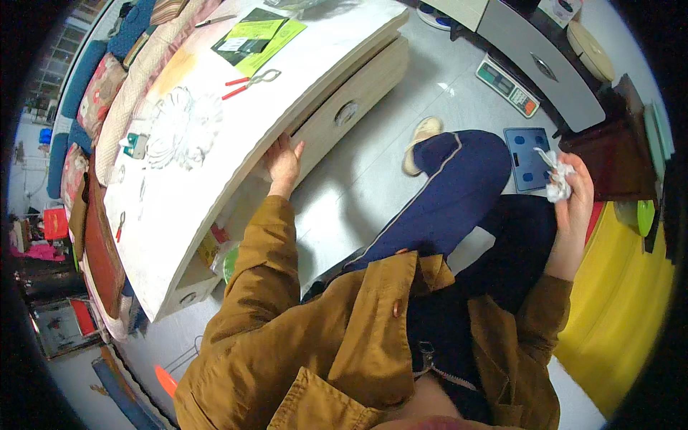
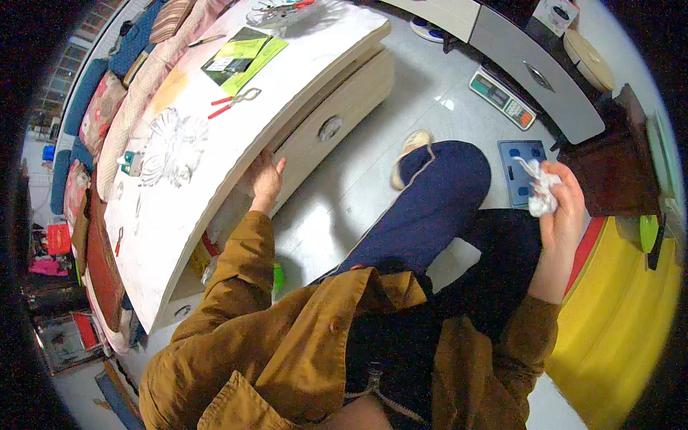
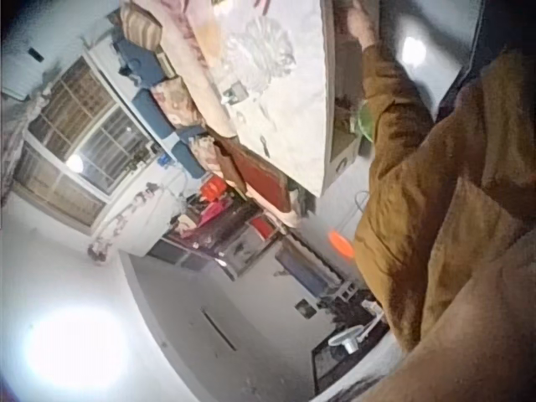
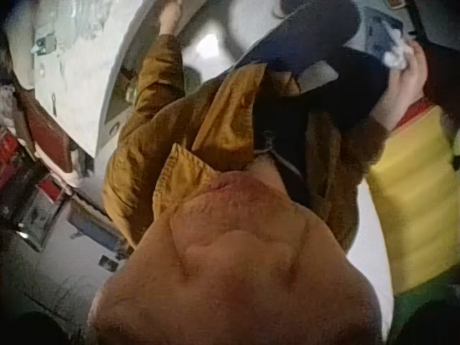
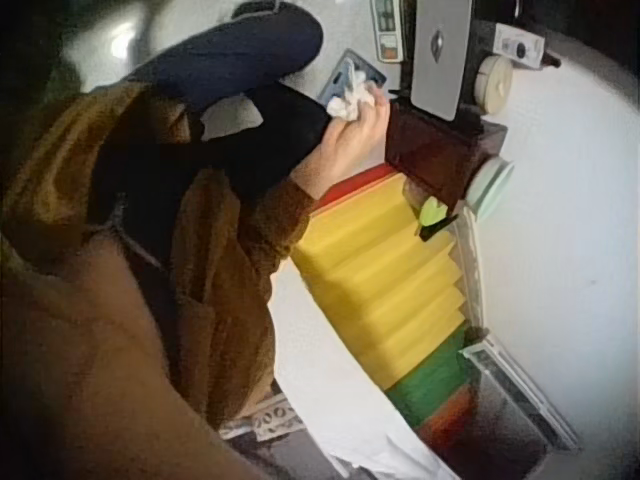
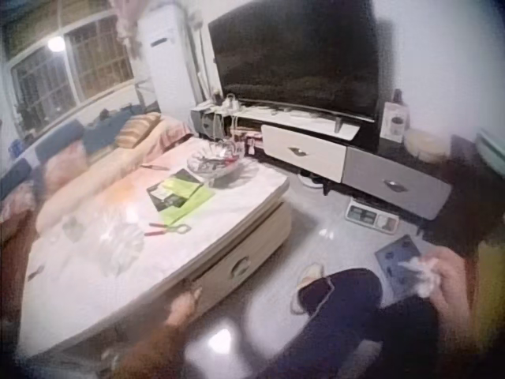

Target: The person wipes a small metallic object and a countertop with a white cloth, then wrings the cloth in a basin of water. They continue wiping the countertop and a wooden stool, then open a drawer to retrieve a yellow box and a plastic bag, placing items into the bag and organizing the drawer contents.

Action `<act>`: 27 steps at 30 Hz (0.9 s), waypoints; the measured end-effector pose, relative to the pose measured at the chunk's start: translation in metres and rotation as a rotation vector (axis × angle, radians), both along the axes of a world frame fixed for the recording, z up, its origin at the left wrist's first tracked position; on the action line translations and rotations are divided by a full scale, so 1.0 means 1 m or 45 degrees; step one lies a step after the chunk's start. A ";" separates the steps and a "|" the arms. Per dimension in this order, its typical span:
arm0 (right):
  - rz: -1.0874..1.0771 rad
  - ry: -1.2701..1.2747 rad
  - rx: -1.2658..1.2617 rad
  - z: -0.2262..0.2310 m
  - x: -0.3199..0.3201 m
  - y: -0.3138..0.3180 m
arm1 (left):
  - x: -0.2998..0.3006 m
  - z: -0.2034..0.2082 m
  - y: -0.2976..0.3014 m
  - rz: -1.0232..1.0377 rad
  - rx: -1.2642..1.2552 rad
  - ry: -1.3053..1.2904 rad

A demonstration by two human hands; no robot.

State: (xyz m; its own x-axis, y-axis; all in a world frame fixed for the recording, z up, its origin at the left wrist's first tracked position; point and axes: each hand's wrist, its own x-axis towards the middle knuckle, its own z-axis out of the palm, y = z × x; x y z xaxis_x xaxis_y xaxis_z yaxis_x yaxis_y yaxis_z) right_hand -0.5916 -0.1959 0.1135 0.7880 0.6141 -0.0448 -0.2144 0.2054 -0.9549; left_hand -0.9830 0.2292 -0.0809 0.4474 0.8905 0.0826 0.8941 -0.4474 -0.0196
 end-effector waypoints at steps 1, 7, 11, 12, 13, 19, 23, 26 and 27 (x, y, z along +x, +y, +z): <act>0.033 -0.016 -0.041 0.002 0.002 0.011 | 0.012 -0.006 0.003 -0.027 0.002 -0.019; 0.254 -0.153 -0.054 0.018 0.024 0.087 | 0.065 -0.005 0.008 -0.150 -0.070 -0.025; 0.376 -0.223 -0.022 0.028 0.033 0.146 | 0.097 -0.024 0.017 -0.399 0.192 -0.126; 0.394 -0.245 -0.014 0.029 0.034 0.159 | 0.110 -0.025 0.020 -0.429 0.158 -0.213; 0.422 -0.247 -0.020 0.028 0.037 0.170 | 0.123 -0.025 0.024 -0.430 0.142 -0.200; 0.529 -0.182 -0.007 -0.002 0.049 0.195 | 0.193 -0.012 0.044 -0.616 0.048 -0.221; 0.349 -0.173 -0.065 -0.004 0.062 0.208 | 0.205 -0.014 0.069 -0.588 -0.313 -0.544; 0.373 -0.081 -0.010 -0.017 0.086 0.216 | 0.180 -0.022 0.072 -0.552 -0.282 -0.567; 0.350 -0.096 -0.024 -0.015 0.089 0.218 | 0.170 -0.023 0.067 -0.563 -0.193 -0.522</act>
